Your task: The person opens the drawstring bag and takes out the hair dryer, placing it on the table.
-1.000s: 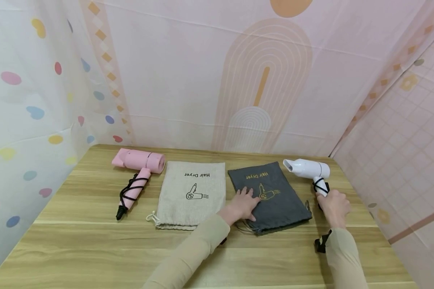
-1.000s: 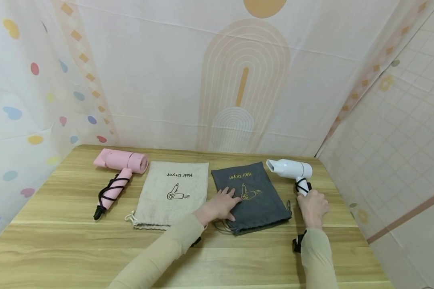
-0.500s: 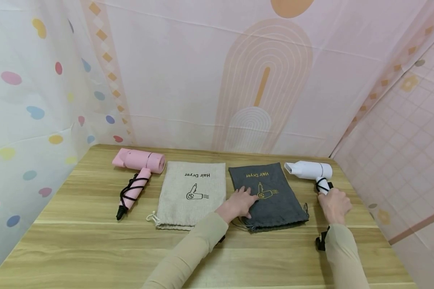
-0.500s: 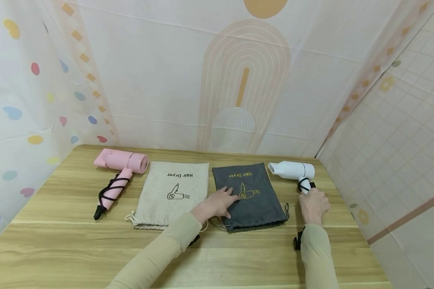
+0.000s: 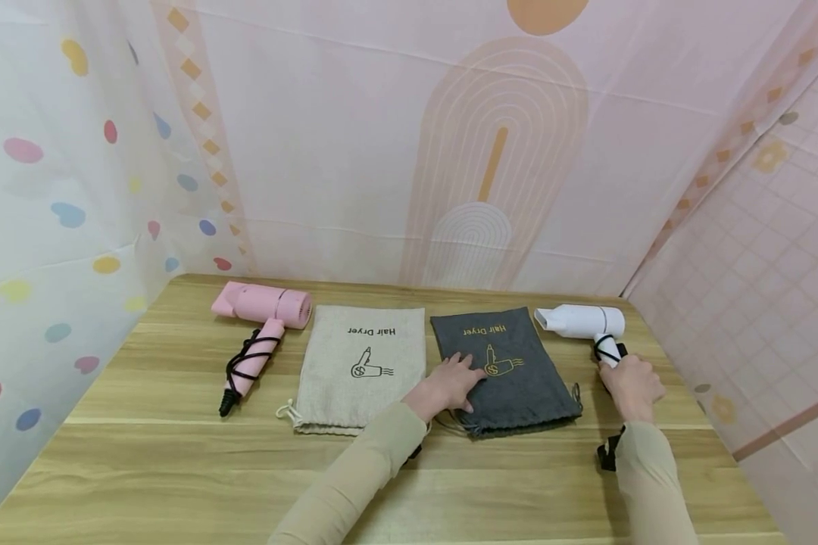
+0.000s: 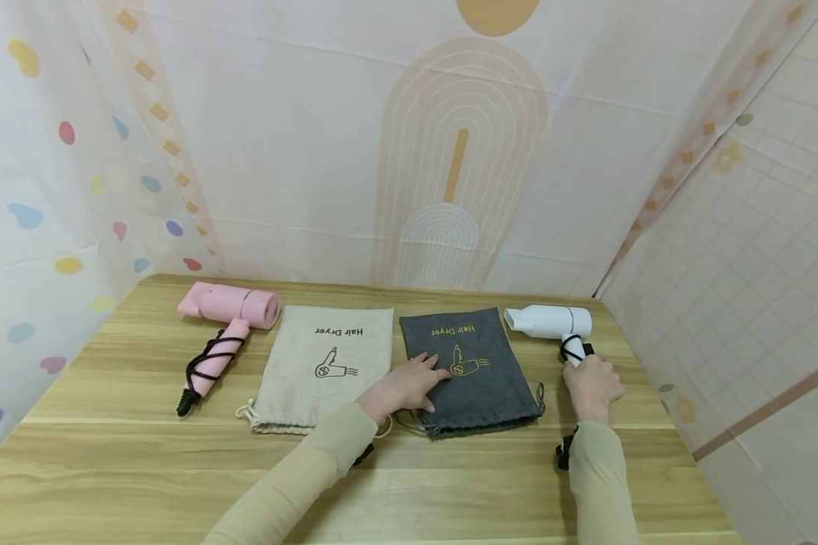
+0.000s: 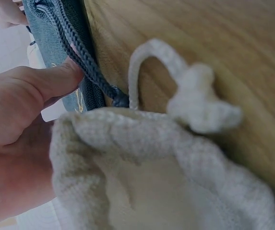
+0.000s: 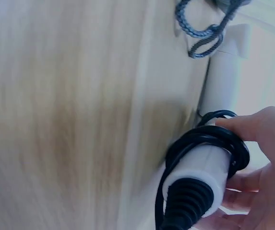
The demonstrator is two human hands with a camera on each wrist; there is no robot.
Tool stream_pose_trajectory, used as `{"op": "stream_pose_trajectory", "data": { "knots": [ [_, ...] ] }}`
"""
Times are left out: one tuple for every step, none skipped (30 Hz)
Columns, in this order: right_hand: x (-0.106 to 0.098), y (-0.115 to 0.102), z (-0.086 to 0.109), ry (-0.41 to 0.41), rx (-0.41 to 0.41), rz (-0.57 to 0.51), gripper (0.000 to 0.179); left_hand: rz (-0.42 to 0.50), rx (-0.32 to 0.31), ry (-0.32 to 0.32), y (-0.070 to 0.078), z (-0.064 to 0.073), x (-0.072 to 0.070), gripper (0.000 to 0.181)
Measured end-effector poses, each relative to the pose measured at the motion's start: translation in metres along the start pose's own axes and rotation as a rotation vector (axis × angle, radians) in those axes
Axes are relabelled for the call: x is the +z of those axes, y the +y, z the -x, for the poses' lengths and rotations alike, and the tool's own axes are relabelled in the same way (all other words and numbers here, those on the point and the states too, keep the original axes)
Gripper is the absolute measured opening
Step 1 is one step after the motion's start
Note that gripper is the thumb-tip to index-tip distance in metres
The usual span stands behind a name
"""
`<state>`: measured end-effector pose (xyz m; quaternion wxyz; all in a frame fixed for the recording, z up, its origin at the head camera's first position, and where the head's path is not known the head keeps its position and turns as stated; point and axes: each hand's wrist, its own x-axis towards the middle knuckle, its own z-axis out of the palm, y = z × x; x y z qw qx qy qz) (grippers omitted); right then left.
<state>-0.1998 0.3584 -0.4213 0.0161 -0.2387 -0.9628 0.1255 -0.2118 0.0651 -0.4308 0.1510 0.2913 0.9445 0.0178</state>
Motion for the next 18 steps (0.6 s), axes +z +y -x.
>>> {"op": "stream_pose_trajectory", "data": {
  "knots": [
    [-0.001,-0.001,0.0,-0.006,0.0,-0.001,0.058,0.002,0.0,0.0,0.0,0.0,0.0,0.068],
    [-0.002,-0.002,0.001,-0.008,-0.002,-0.004,0.058,0.002,0.0,0.001,-0.001,0.0,-0.001,0.068],
    [-0.004,-0.003,0.002,-0.009,-0.003,-0.002,0.059,0.001,-0.001,0.003,-0.001,0.001,-0.001,0.067],
    [-0.005,-0.004,0.003,-0.004,-0.006,-0.001,0.058,0.0,0.0,0.003,-0.001,0.001,-0.001,0.067],
    [-0.007,-0.006,0.005,0.008,-0.01,-0.003,0.057,-0.003,-0.001,0.006,0.0,0.002,-0.002,0.067],
    [-0.008,-0.008,0.008,0.033,-0.015,-0.01,0.055,-0.003,-0.002,0.008,0.0,0.002,-0.002,0.067],
    [-0.009,-0.011,0.011,0.072,-0.026,-0.017,0.052,-0.001,-0.003,0.012,0.0,0.003,-0.002,0.066],
    [-0.01,-0.015,0.014,0.128,-0.045,-0.027,0.048,-0.001,-0.003,0.018,0.001,0.003,-0.001,0.065],
    [-0.01,-0.019,0.017,0.193,-0.064,-0.043,0.044,-0.003,-0.003,0.026,0.001,0.003,-0.001,0.065],
    [-0.009,-0.023,0.021,0.269,-0.093,-0.063,0.039,-0.004,-0.001,0.035,0.002,0.004,0.0,0.064],
    [-0.008,-0.027,0.024,0.353,-0.129,-0.087,0.034,-0.008,0.003,0.047,0.002,0.004,0.0,0.062],
    [-0.007,-0.033,0.027,0.43,-0.162,-0.106,0.03,-0.009,0.008,0.061,0.002,0.005,0.001,0.061],
    [-0.005,-0.039,0.029,0.498,-0.203,-0.127,0.027,-0.01,0.014,0.08,0.002,0.006,0.001,0.058],
    [-0.003,-0.045,0.032,0.556,-0.249,-0.151,0.025,-0.01,0.021,0.103,0.002,0.007,0.001,0.055],
    [-0.002,-0.051,0.034,0.597,-0.29,-0.174,0.022,0.002,0.03,0.129,0.001,0.009,0.001,0.051],
    [0.0,-0.057,0.036,0.63,-0.342,-0.19,0.02,0.02,0.038,0.163,0.0,0.011,0.001,0.047],
    [0.002,-0.063,0.038,0.656,-0.389,-0.204,0.018,0.047,0.043,0.203,-0.002,0.012,0.0,0.042],
    [0.003,-0.069,0.04,0.671,-0.438,-0.215,0.016,0.08,0.045,0.254,-0.005,0.014,-0.001,0.038]
  ]
}}
